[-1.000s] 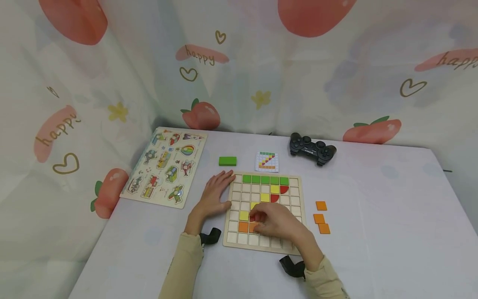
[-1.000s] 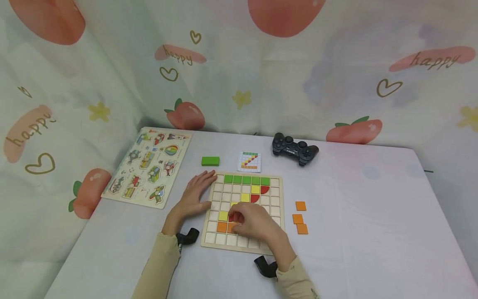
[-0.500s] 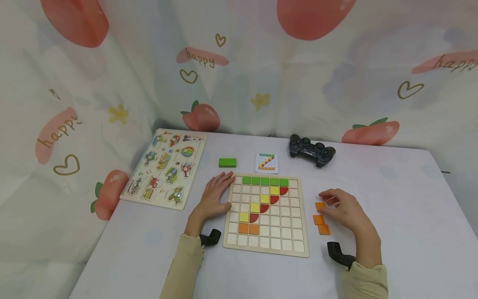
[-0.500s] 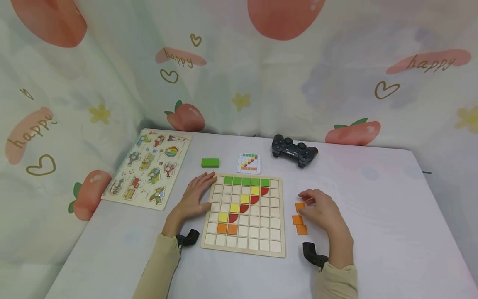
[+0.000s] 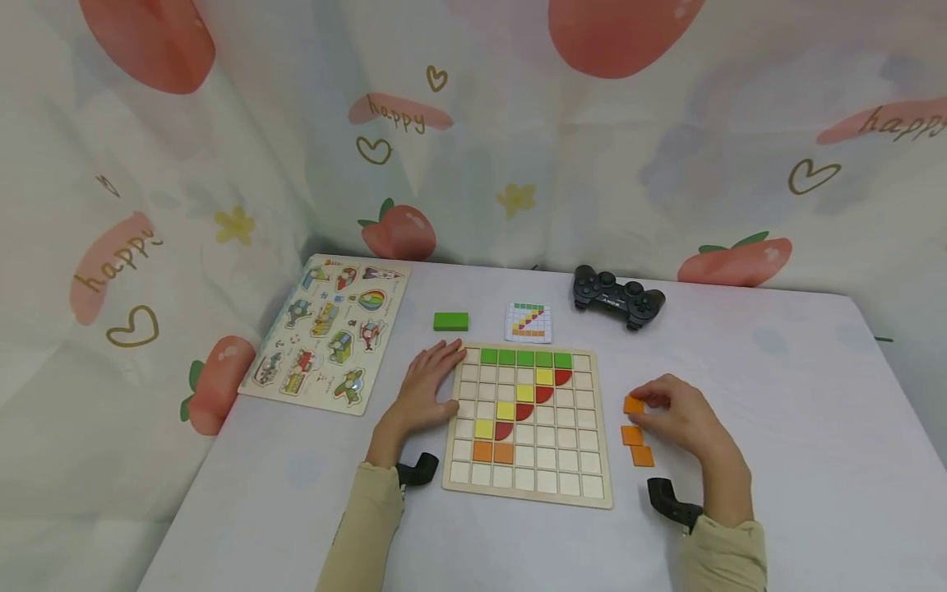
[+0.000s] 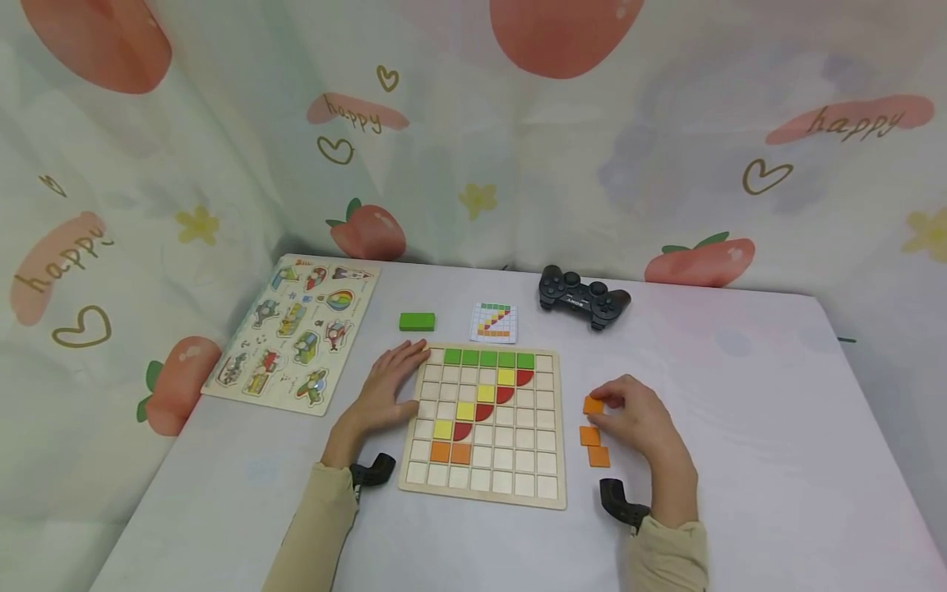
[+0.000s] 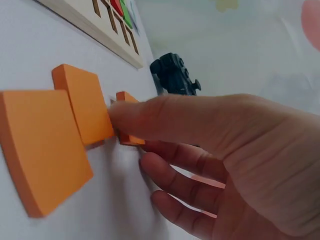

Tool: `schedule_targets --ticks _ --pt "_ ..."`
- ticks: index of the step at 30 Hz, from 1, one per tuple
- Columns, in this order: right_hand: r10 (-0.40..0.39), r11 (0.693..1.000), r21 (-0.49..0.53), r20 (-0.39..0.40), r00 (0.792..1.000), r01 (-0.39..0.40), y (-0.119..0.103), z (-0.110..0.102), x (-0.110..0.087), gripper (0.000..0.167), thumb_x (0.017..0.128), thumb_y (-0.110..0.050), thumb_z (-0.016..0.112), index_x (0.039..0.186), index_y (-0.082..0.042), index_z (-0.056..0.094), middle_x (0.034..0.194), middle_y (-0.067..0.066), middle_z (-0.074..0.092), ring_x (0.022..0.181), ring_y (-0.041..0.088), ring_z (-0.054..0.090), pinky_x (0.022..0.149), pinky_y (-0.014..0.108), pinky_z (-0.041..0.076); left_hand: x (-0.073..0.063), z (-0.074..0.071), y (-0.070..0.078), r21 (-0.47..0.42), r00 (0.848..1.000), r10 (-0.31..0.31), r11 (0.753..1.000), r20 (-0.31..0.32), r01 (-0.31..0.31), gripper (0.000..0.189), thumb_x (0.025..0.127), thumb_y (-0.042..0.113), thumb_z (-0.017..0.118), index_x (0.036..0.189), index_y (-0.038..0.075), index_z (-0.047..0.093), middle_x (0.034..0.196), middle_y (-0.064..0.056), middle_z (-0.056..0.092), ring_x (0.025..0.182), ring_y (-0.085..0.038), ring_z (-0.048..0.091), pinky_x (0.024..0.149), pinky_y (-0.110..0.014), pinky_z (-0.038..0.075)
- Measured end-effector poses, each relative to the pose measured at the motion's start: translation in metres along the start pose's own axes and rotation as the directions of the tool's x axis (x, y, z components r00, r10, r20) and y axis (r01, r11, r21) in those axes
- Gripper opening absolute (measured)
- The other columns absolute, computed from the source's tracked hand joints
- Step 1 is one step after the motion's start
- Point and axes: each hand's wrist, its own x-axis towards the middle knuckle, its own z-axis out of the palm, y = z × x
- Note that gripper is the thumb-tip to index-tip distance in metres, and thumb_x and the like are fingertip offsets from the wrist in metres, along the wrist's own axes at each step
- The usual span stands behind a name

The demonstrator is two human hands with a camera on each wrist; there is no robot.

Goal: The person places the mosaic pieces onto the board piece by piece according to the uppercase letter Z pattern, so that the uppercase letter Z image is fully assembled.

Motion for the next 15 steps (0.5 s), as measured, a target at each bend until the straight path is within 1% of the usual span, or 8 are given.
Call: schedule_targets --ticks 3,6,11,15 --pt "0.005 1.000 0.012 0.028 1.000 -0.006 -0.007 0.001 0.001 0.031 0.079 -0.019 0.080 0.102 -0.001 0.072 0.097 0.009 0.063 0.089 0.027 0.057 0.077 0.040 0.051 0.000 0.000 -0.001 -0.001 1.000 0.000 1.000 0.004 0.000 0.083 0.069 0.025 0.060 0.149 0.009 0.043 0.158 -0.007 0.033 0.148 -0.030 0.020 0.119 -0.054 0.012" --pt "-0.025 1.000 0.019 0.052 0.998 0.024 -0.018 0.004 0.003 0.030 0.077 -0.020 0.081 0.100 -0.003 0.071 0.092 0.006 0.062 0.085 0.023 0.056 0.074 0.035 0.050 0.001 0.000 -0.001 -0.002 1.000 -0.008 1.000 0.013 0.008 0.083 0.069 0.026 0.060 0.150 0.010 0.042 0.159 -0.006 0.032 0.149 -0.028 0.019 0.119 -0.053 0.011" --pt "-0.106 0.994 0.037 0.094 0.990 0.103 -0.043 0.016 0.008 0.026 0.075 -0.018 0.082 0.096 -0.007 0.070 0.087 0.001 0.060 0.082 0.019 0.054 0.072 0.033 0.048 0.002 0.001 -0.003 0.004 0.999 -0.019 1.000 0.027 0.019 0.084 0.070 0.026 0.060 0.150 0.012 0.041 0.160 -0.004 0.031 0.149 -0.026 0.017 0.120 -0.051 0.010" --pt "-0.188 0.982 0.039 0.156 0.970 0.185 -0.068 0.032 0.010 0.023 0.074 -0.016 0.082 0.091 -0.009 0.068 0.083 -0.001 0.059 0.078 0.017 0.052 0.070 0.032 0.047 0.002 0.001 -0.004 0.003 0.999 -0.020 1.000 0.028 0.019 0.085 0.068 0.026 0.061 0.150 0.012 0.041 0.160 -0.004 0.031 0.149 -0.026 0.018 0.120 -0.051 0.011"
